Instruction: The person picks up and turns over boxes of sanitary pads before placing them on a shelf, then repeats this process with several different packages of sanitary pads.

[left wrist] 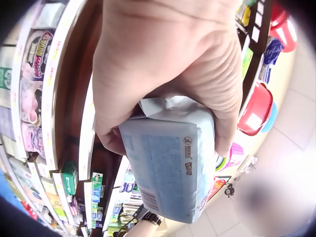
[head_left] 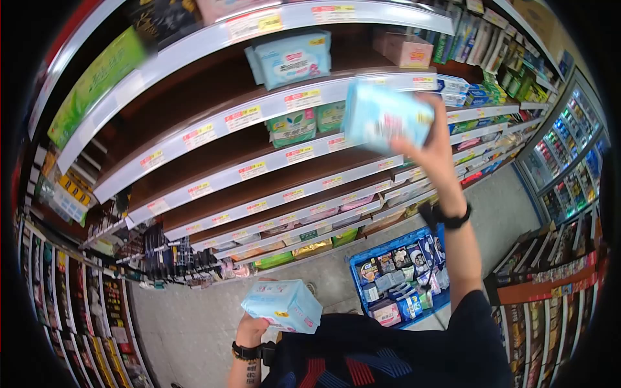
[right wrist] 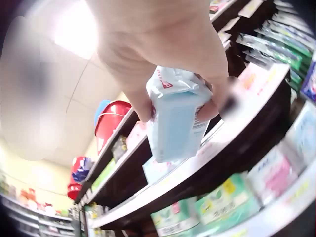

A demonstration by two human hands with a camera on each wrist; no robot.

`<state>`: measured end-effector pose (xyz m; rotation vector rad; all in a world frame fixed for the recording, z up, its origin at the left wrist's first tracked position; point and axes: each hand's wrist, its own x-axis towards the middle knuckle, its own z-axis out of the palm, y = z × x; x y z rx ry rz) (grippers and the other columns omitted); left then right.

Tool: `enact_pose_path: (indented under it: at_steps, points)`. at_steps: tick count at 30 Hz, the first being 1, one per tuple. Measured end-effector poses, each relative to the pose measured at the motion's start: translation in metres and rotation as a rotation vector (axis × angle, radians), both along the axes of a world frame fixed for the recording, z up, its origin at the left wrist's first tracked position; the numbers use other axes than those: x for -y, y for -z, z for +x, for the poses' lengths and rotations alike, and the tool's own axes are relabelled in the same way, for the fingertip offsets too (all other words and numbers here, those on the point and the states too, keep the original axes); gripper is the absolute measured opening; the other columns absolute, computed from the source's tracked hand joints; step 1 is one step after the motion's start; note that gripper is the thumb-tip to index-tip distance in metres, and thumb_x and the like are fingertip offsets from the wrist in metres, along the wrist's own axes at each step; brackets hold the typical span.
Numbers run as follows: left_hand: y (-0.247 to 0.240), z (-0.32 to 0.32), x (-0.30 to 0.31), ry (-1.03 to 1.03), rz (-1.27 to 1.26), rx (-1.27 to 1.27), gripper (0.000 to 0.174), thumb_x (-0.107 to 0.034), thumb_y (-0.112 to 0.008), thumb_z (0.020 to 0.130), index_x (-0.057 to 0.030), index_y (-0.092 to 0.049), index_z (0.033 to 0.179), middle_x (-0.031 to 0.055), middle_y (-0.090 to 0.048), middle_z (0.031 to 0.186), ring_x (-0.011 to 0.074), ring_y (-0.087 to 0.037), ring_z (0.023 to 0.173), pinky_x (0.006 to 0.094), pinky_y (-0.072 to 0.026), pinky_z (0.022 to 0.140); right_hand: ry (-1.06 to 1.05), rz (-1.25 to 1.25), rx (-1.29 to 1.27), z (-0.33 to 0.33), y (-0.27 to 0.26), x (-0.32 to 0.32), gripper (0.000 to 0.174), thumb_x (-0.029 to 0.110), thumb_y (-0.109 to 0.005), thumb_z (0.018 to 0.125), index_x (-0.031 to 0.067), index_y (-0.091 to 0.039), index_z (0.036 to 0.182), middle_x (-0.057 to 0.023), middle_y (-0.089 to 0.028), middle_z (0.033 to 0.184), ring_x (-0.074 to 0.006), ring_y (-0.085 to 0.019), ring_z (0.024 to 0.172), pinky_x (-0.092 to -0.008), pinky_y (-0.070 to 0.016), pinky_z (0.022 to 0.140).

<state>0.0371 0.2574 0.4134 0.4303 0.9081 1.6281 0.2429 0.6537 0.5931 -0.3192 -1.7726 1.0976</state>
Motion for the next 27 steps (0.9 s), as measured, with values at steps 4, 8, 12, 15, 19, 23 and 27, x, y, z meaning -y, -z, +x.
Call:
enact_pose_path:
  at_steps: [4,8,12,15,19,23,27]
  points:
    - [0.018,0.005,0.020,-0.156,-0.098,0.039,0.086,-0.026,-0.087,0.065,0.0026,-0.048,0.136,0.0139,-0.061,0.130,0.0300,-0.061,0.117,0.0432,-0.0484,0.101,0.257,0.437,-0.030,-0.016,-0.044,-0.071,0.065,0.024,-0.082,0.079,0.0115,-0.047,0.132,-0.0100,-0.058,0.117,-0.0233,-0.061,0.109,-0.0357,-0.0533,0.088]
    - [0.033,0.011,0.043,-0.208,-0.143,0.004,0.091,-0.029,-0.086,0.065,0.0031,-0.044,0.139,0.0141,-0.059,0.132,0.0296,-0.059,0.119,0.0409,-0.0468,0.101,0.284,0.454,-0.005,-0.041,-0.049,-0.096,0.066,0.029,-0.082,0.078,0.0087,-0.050,0.133,-0.0140,-0.063,0.111,-0.0215,-0.062,0.103,-0.0346,-0.0510,0.087]
    - [0.034,0.018,0.057,-0.250,-0.166,0.025,0.090,-0.027,-0.085,0.065,0.0035,-0.043,0.139,0.0146,-0.060,0.131,0.0302,-0.059,0.118,0.0427,-0.0480,0.100,0.384,0.554,0.105,-0.061,-0.053,-0.130,0.067,0.032,-0.079,0.078,0.0025,-0.050,0.131,-0.0226,-0.063,0.114,-0.0353,-0.062,0.107,-0.0423,-0.0488,0.092]
    - [0.040,0.017,0.064,-0.275,-0.141,0.085,0.085,-0.022,-0.086,0.066,0.0027,-0.047,0.136,0.0152,-0.061,0.130,0.0322,-0.061,0.117,0.0474,-0.0502,0.099,0.478,0.649,0.239,-0.070,-0.065,-0.143,0.065,0.031,-0.077,0.081,-0.0014,-0.050,0.130,-0.0217,-0.064,0.116,-0.0312,-0.064,0.105,-0.0385,-0.0507,0.088]
    - [0.024,0.034,0.055,-0.277,-0.090,0.036,0.087,-0.019,-0.085,0.065,0.0024,-0.044,0.138,0.0165,-0.060,0.131,0.0339,-0.060,0.117,0.0492,-0.0503,0.099,0.446,0.551,0.533,-0.081,-0.087,-0.153,0.064,0.035,-0.075,0.080,-0.0004,-0.053,0.130,-0.0239,-0.063,0.121,-0.0373,-0.062,0.105,-0.0408,-0.0485,0.089]
    - [0.067,0.017,0.083,-0.341,-0.133,0.068,0.087,-0.018,-0.084,0.065,0.0023,-0.043,0.139,0.0164,-0.060,0.131,0.0340,-0.061,0.116,0.0492,-0.0511,0.097,0.375,0.432,0.610,-0.089,-0.092,-0.167,0.062,0.032,-0.074,0.081,-0.0001,-0.054,0.130,-0.0237,-0.064,0.120,-0.0362,-0.062,0.109,-0.0397,-0.0488,0.091]
    - [0.072,0.014,0.083,-0.288,-0.054,0.066,0.089,-0.020,-0.086,0.064,0.0022,-0.043,0.139,0.0158,-0.061,0.130,0.0330,-0.061,0.116,0.0485,-0.0496,0.099,0.438,0.398,0.803,-0.096,-0.101,-0.174,0.055,0.022,-0.072,0.079,0.0002,-0.059,0.128,-0.0254,-0.061,0.125,-0.0370,-0.061,0.112,-0.0388,-0.0491,0.095]
